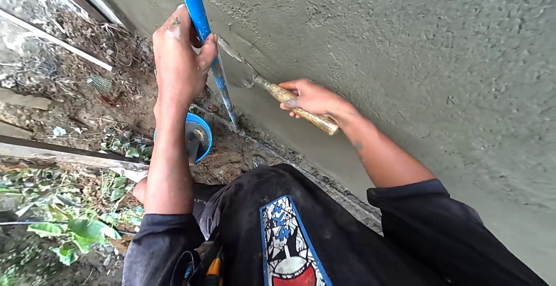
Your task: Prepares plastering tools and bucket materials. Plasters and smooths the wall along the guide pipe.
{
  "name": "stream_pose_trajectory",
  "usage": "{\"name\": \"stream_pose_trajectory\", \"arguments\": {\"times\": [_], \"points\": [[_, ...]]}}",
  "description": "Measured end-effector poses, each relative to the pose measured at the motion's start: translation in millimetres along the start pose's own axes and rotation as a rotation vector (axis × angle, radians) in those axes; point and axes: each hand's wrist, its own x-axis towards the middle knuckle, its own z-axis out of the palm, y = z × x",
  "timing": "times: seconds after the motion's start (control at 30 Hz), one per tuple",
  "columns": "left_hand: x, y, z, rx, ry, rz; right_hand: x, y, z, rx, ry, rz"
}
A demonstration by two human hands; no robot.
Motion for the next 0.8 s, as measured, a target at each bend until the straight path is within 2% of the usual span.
{"name": "stream_pose_trajectory", "arguments": {"times": [0.33,0.6,0.7,0.8], "points": [[-2.5,4.4,-3.8,0.017,-0.015,-0.012,-75.7,-4.2,-26.7,-0.053,0.081,-0.055],[1.1,8.7,-6.9,-0.024,-0.061,-0.081,-187.8,18.0,-51.9,-0.117,0.291,-0.145],[2.0,10.7,-5.1,-0.026,-0.051,-0.092,-189.2,32.6,-41.4,-0.118,0.294,-0.101],[0.7,8.4,-5.2,-0.016,-0.042,-0.061,-148.0,35.4,-17.7,-0.118,0.198,-0.006]]}}
